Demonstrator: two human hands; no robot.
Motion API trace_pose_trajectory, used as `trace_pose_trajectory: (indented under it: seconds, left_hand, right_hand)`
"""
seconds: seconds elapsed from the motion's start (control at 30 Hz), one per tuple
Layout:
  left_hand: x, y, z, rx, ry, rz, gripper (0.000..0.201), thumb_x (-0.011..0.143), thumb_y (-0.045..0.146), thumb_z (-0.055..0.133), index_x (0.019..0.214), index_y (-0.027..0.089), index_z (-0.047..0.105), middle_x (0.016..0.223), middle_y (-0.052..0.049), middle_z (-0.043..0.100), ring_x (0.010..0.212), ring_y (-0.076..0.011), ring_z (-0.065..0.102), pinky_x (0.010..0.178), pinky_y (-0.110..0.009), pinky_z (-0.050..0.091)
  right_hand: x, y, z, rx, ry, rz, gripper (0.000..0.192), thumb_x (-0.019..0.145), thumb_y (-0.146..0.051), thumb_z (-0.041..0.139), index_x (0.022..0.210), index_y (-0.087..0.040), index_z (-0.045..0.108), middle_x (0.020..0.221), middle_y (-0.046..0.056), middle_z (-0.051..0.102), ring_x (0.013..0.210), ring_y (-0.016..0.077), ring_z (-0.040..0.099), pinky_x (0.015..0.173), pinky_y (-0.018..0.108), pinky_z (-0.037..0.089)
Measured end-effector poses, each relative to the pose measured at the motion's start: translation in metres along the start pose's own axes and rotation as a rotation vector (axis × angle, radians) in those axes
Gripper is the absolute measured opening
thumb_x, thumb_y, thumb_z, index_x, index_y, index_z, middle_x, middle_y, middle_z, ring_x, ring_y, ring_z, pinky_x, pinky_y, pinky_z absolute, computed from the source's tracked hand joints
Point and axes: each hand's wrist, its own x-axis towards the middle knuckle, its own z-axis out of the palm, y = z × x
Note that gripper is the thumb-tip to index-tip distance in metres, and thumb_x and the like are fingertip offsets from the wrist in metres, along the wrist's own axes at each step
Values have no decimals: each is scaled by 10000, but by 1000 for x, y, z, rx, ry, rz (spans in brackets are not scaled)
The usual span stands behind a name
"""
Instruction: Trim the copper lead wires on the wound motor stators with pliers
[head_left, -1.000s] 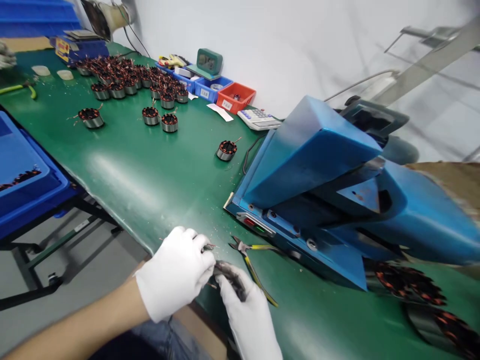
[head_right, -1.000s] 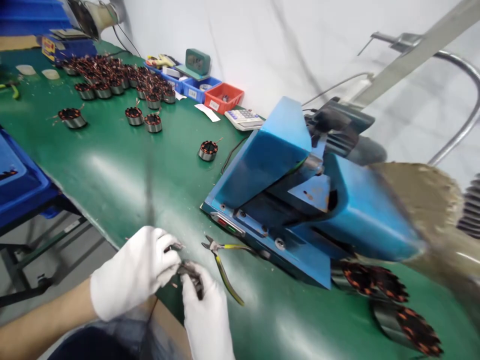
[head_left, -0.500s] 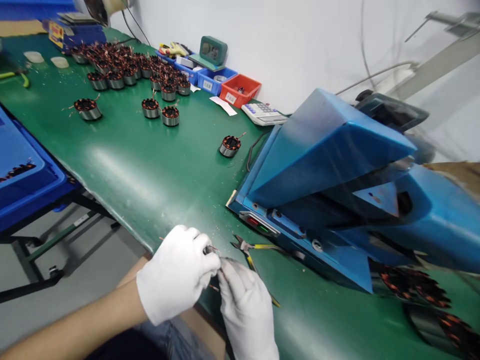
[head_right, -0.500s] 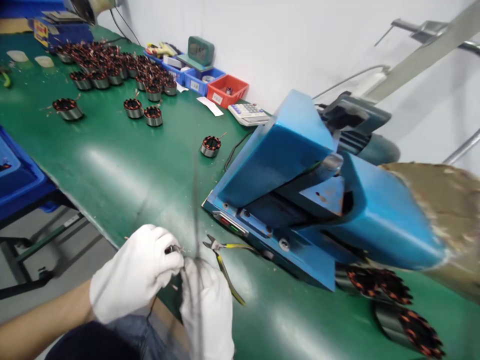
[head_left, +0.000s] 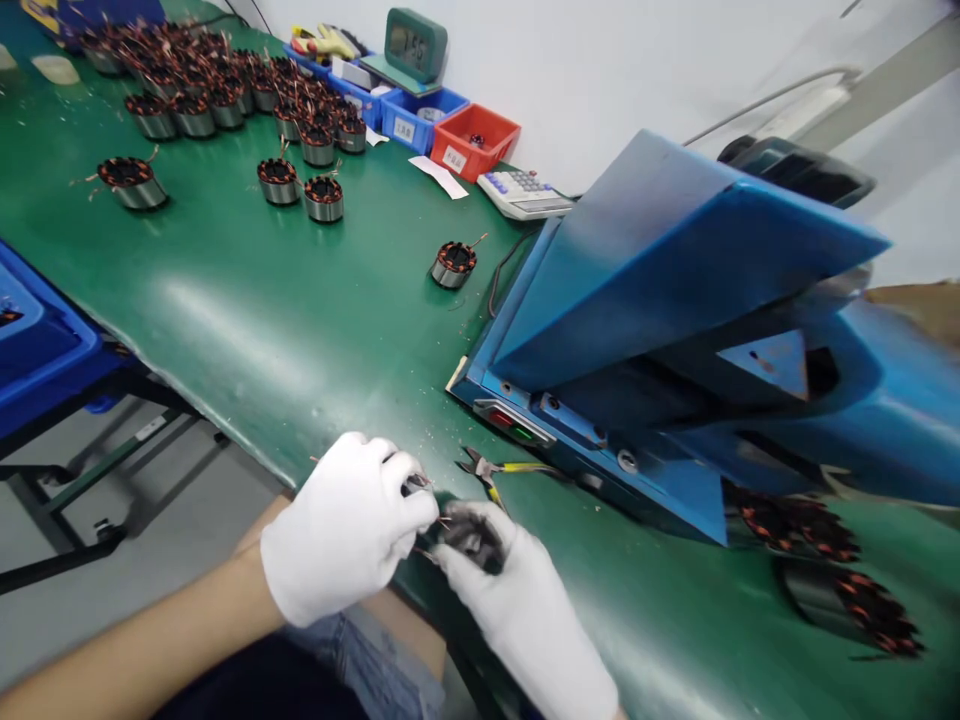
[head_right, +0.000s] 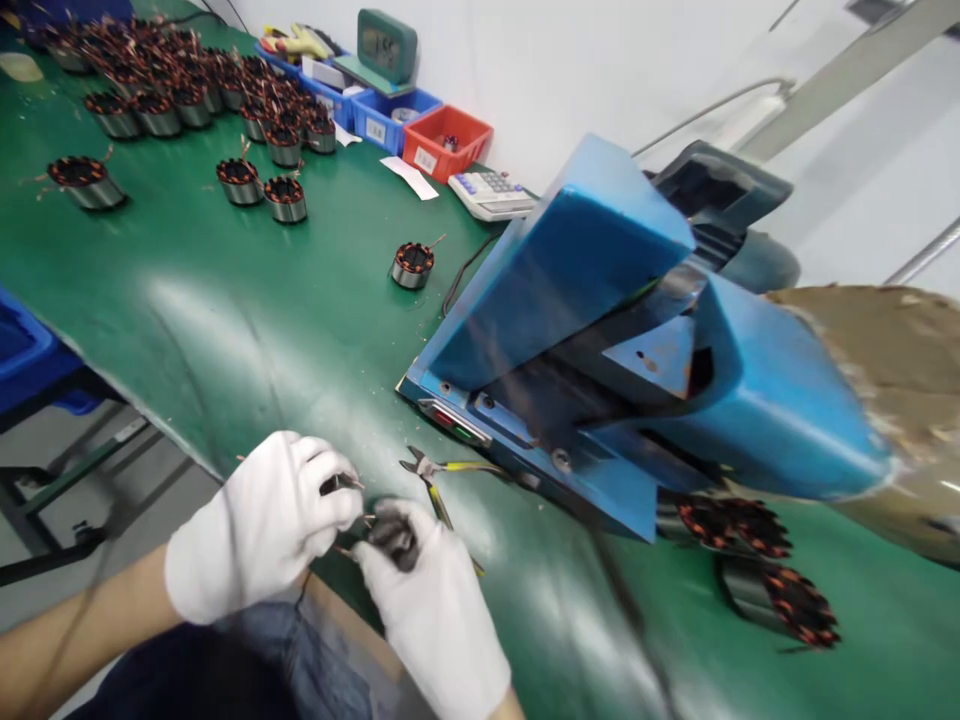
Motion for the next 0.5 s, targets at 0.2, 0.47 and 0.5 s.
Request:
trace_pose_trajectory:
  seconds: [0.2, 0.47, 0.5]
  left_hand:
    - [-1, 2, -2, 1, 26, -19, 108, 812, 156, 498, 843, 210, 586, 961, -60, 619, 868, -249, 539, 702, -395, 380]
    - [2, -2, 0, -22, -23, 7, 65, 831, 194, 520, 854, 215, 577, 947, -55, 602, 850, -249, 522, 680, -393, 367]
    - [2, -2, 0, -27, -17, 11, 62, 835, 200, 520, 852, 216, 578, 939, -53, 601, 847, -247, 521, 679, -390, 365]
  right_hand:
    - [1, 8, 24, 242, 95, 65, 287, 738, -439, 604, 573, -209, 555, 477, -5, 515, 458, 138, 441, 468, 265, 376]
    - [1, -2, 1, -89, -64, -65, 88, 741, -272, 639, 721, -186, 640, 633, 17, 681, 543, 141, 585, 532, 244, 451]
    - [2, 1, -2, -274, 29, -237, 56, 763, -223, 631, 798, -193, 663, 724, 32, 717, 625, 163, 630, 598, 264, 481]
